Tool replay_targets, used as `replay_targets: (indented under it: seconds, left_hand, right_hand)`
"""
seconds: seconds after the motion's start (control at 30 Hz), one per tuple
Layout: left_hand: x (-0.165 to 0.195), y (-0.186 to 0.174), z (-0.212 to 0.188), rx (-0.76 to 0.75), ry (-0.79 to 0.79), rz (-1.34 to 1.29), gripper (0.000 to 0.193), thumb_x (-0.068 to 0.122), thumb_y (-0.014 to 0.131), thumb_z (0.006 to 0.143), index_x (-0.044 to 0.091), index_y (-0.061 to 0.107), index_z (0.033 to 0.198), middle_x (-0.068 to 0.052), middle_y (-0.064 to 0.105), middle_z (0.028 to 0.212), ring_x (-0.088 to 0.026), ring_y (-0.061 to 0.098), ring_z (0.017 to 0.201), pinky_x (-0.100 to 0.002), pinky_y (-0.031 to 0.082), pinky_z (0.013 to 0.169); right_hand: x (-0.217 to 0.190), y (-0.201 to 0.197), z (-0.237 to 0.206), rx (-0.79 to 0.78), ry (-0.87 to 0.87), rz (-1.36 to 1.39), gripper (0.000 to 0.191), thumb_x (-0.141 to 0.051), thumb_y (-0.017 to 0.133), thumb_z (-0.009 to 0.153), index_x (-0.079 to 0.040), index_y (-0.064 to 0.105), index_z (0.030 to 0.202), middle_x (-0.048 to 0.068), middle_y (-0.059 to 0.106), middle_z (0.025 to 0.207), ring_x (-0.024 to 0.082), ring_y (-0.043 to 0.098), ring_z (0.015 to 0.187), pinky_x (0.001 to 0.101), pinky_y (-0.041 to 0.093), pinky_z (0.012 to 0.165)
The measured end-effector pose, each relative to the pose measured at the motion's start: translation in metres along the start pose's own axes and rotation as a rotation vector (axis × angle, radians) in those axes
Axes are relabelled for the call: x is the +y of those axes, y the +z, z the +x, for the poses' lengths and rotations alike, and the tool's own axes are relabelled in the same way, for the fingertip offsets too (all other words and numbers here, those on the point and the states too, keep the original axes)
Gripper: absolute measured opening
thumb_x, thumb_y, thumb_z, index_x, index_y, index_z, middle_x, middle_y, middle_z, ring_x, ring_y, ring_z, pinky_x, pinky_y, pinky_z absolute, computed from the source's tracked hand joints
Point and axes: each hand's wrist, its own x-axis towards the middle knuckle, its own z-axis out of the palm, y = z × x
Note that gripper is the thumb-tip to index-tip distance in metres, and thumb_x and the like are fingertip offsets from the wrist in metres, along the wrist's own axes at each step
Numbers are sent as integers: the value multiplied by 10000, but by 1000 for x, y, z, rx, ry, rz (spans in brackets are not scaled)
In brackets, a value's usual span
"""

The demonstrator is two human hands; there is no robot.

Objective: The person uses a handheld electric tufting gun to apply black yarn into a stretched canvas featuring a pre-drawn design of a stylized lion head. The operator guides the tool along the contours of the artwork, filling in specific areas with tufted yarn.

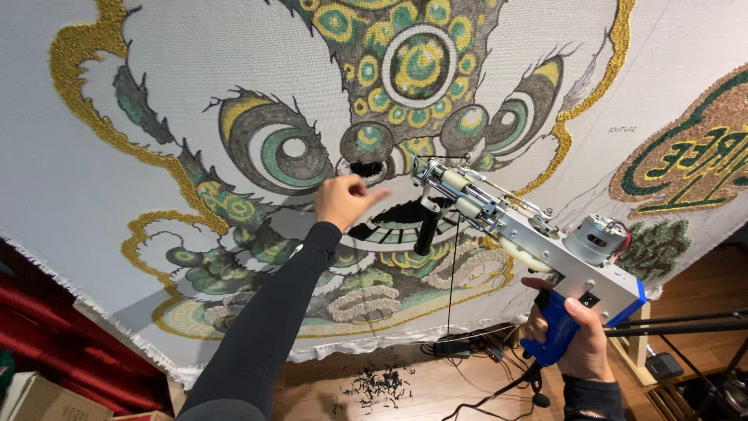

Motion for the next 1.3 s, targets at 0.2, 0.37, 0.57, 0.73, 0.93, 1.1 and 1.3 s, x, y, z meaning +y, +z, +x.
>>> replay_targets:
  seconds: [0.2,0.37,0.57,0.73,0.93,1.1,1.3]
  left_hand:
    - [-6,-3,17,201,-22,266,472,603,818,778,157,692,690,-62,683,619,-288,685,594,-421,532,573]
    - [-9,-14,28,180,10,300,509,618,818,776,153,670,635,-61,651,558,-282,664,537,-407,523,547]
    - [-17,-12,27,324,16,73,579,582,785,865,111,615,576,-27,573,501,-213,583,453,-351,458,485]
    - [-25,19,2,255,-26,-107,576,563,738,951,129,640,584,34,595,535,-146,555,461,-335,426,501]
    - [-1,95,-44,-210,161,-534,754,501,883,701,54,653,1262,-88,660,1101,-172,650,954,-340,560,843]
    - [15,146,-65,-473,22,-855,650,309,861,818,66,584,1354,-63,648,1206,-155,608,1034,-296,536,913]
    - [24,168,-91,-421,-206,-932,407,166,739,865,97,705,1264,-1,756,1075,-84,648,899,-255,516,768]
  right_hand:
    - [6,3,1,23,18,86,869,-500,606,850,165,515,1402,86,532,676,190,501,572,340,437,598]
    - [9,-4,-3,94,14,97,854,-479,630,839,164,493,1384,117,579,760,186,504,587,344,447,575]
    - [16,-11,-2,62,-13,150,871,-482,633,869,168,477,1427,113,633,902,174,509,638,324,424,570]
    - [17,-10,-1,73,84,119,888,-524,590,832,140,504,1415,69,509,670,186,490,549,324,436,567]
    - [19,-16,0,54,131,117,893,-527,601,823,151,515,1399,67,494,648,181,470,515,319,398,513]
    - [24,-31,3,-30,212,221,904,-532,612,812,170,516,1374,75,502,651,179,474,507,312,403,521]
    - [22,-52,7,-52,273,188,887,-531,613,813,154,531,1369,62,482,631,175,466,486,327,404,502]
